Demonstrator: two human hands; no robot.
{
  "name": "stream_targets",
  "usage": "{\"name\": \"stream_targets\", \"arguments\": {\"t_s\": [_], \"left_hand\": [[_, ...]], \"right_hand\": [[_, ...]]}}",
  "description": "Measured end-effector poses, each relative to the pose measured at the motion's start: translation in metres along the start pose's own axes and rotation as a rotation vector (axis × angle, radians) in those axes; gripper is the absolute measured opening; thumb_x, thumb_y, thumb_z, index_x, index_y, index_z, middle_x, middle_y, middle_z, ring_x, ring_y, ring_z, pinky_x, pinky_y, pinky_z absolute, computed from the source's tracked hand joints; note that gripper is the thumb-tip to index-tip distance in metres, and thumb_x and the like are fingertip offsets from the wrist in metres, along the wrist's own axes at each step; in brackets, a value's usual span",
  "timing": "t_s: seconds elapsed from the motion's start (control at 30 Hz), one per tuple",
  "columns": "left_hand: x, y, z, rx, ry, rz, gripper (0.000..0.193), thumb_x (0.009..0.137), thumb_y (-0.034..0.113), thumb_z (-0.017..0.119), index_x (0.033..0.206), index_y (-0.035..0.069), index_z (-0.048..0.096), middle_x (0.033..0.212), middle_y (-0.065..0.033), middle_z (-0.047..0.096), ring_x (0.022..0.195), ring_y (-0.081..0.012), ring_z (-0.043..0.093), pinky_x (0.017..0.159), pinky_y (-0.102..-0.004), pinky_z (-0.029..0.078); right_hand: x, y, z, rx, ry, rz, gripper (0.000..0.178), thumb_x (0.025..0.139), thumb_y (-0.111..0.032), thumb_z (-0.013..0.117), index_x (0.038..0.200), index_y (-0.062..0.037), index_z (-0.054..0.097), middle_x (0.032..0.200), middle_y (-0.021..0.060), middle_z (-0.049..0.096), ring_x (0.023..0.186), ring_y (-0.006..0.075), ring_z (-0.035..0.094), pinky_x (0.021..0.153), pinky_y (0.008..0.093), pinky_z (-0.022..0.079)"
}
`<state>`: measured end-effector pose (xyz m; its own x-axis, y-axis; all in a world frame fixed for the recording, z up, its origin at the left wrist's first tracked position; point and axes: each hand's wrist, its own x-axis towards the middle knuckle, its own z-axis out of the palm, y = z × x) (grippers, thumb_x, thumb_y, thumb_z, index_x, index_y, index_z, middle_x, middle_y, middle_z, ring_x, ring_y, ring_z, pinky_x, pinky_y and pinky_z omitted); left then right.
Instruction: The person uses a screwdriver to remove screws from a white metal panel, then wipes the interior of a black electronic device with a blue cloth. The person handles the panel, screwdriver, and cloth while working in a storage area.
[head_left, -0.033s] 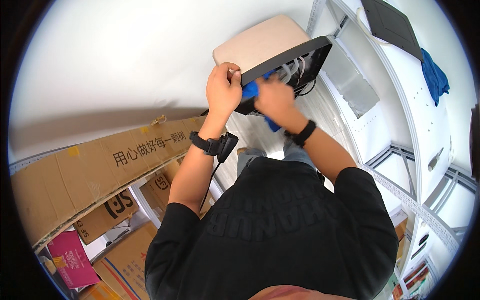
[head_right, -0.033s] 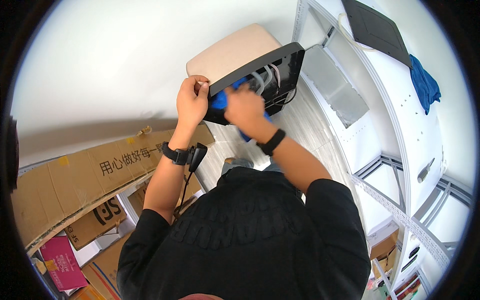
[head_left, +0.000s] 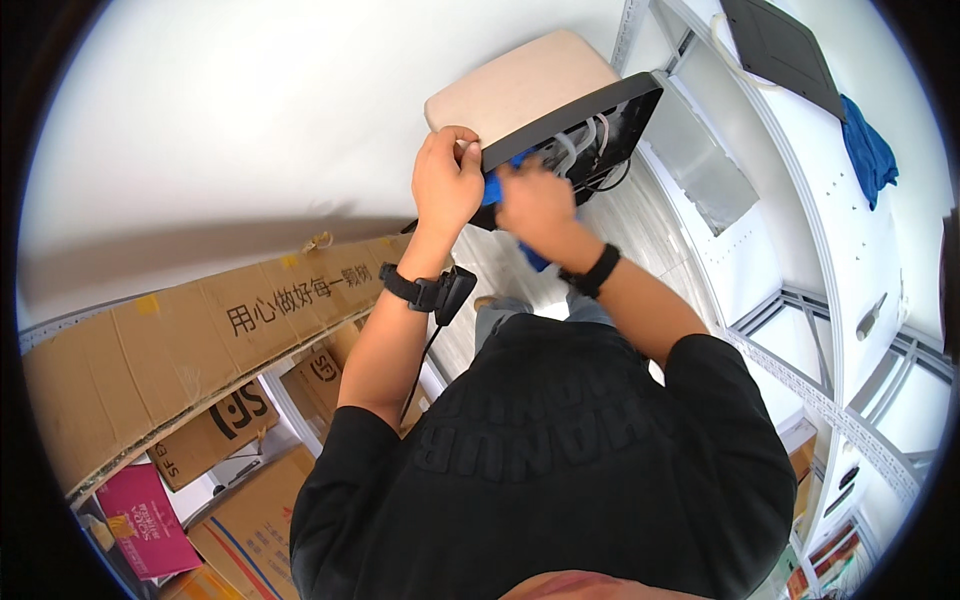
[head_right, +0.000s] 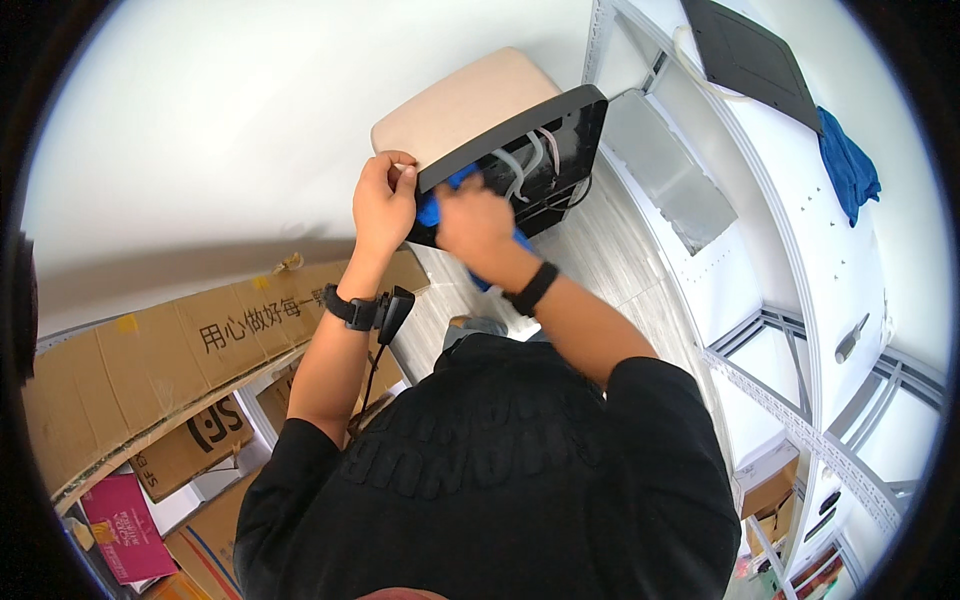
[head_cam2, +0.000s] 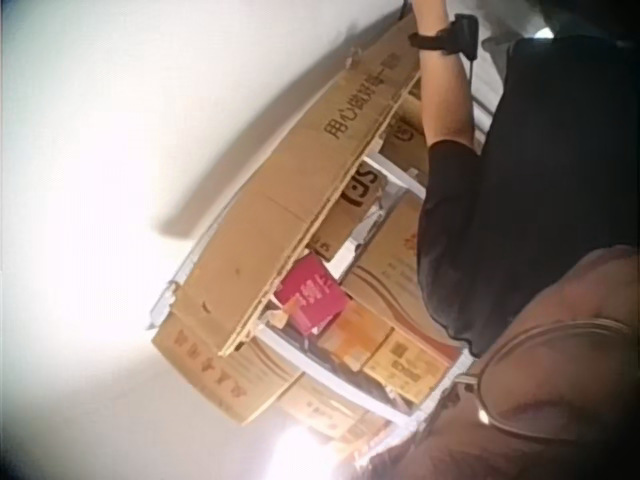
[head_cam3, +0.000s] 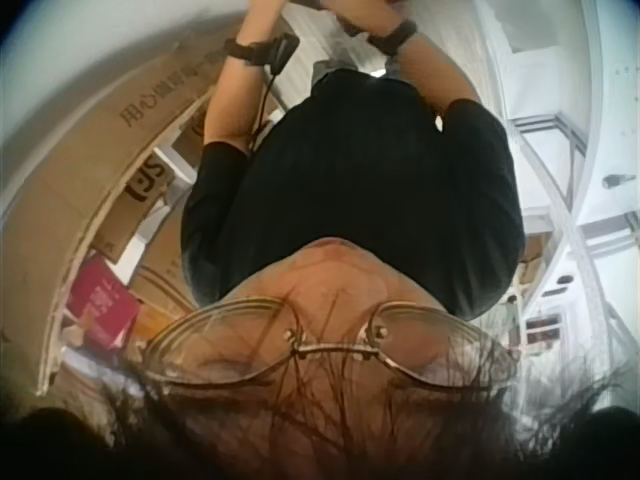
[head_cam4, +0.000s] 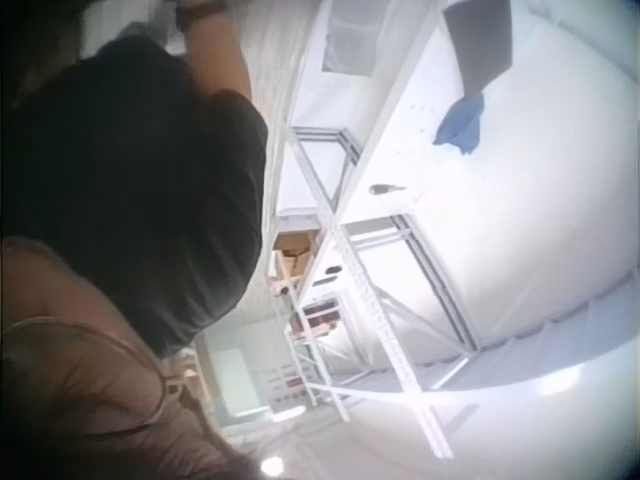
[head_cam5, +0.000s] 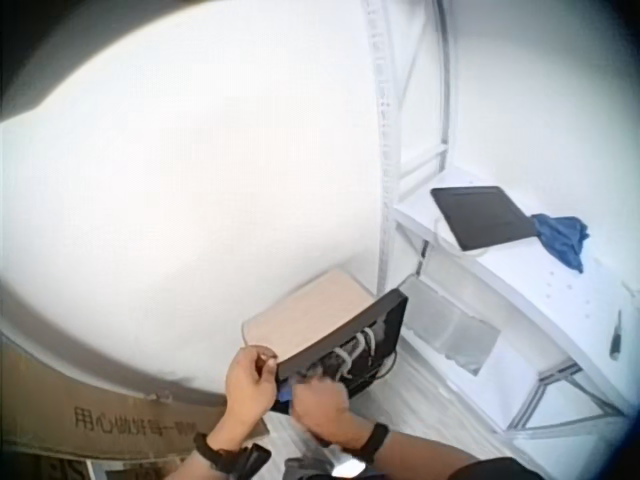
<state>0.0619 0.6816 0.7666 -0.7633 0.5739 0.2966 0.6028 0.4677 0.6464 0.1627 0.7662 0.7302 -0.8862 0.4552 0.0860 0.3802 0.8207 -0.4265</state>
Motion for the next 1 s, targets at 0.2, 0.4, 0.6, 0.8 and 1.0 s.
{"name": "stream_targets", "arguments": {"t_s": [0.2, 0.4, 0.6, 0.8, 1.0], "left_hand": [[-0.001, 0.002, -0.004, -0.005, -0.009, -0.055, 0.008, 0.088, 0.009, 0.062, 0.094, 0.007, 0.064, 0.077, -0.0079, 0.055, 0.072, -0.024, 0.055, 0.068, -0.0372, 0.046], [-0.004, 0.004, -0.003, -0.046, 0.009, -0.048, 0.004, 0.088, 0.01, 0.062, 0.091, 0.009, 0.064, 0.077, -0.0074, 0.055, 0.073, -0.0255, 0.055, 0.068, -0.0384, 0.045], [-0.004, 0.005, 0.0, -0.021, 0.01, -0.067, 0.004, 0.087, 0.01, 0.063, 0.09, 0.009, 0.065, 0.075, -0.0069, 0.054, 0.072, -0.0248, 0.055, 0.067, -0.038, 0.045], [0.004, -0.006, 0.003, -0.084, -0.009, -0.124, 0.005, 0.087, 0.009, 0.064, 0.092, 0.007, 0.066, 0.073, -0.0058, 0.054, 0.066, -0.0198, 0.053, 0.064, -0.0335, 0.045], [0.001, -0.008, -0.002, -0.116, -0.014, -0.142, 0.005, 0.086, 0.009, 0.065, 0.091, 0.008, 0.067, 0.074, -0.0075, 0.054, 0.067, -0.0226, 0.054, 0.065, -0.0351, 0.045]], "right_hand": [[0.002, 0.005, -0.014, 0.044, -0.036, -0.019, 0.038, 0.069, -0.013, 0.065, 0.107, -0.0103, 0.064, 0.093, 0.0225, 0.062, 0.075, 0.0359, 0.068, 0.065, 0.0457, 0.057], [0.012, 0.067, -0.043, -0.087, 0.076, 0.117, 0.043, 0.068, -0.017, 0.064, 0.111, -0.0124, 0.065, 0.09, 0.0228, 0.062, 0.074, 0.0365, 0.068, 0.061, 0.0456, 0.056], [0.016, 0.049, -0.032, -0.028, 0.003, 0.14, 0.044, 0.065, -0.018, 0.065, 0.108, -0.0078, 0.065, 0.095, 0.0247, 0.063, 0.079, 0.0393, 0.067, 0.067, 0.0474, 0.057], [0.006, -0.003, 0.001, 0.038, -0.05, -0.015, 0.045, 0.065, -0.015, 0.065, 0.11, -0.0107, 0.065, 0.097, 0.0242, 0.063, 0.076, 0.0381, 0.068, 0.067, 0.0476, 0.057], [0.013, 0.036, -0.038, -0.026, -0.056, 0.046, 0.045, 0.068, -0.017, 0.066, 0.113, -0.014, 0.065, 0.095, 0.0221, 0.065, 0.081, 0.0358, 0.069, 0.068, 0.0464, 0.057]]}}
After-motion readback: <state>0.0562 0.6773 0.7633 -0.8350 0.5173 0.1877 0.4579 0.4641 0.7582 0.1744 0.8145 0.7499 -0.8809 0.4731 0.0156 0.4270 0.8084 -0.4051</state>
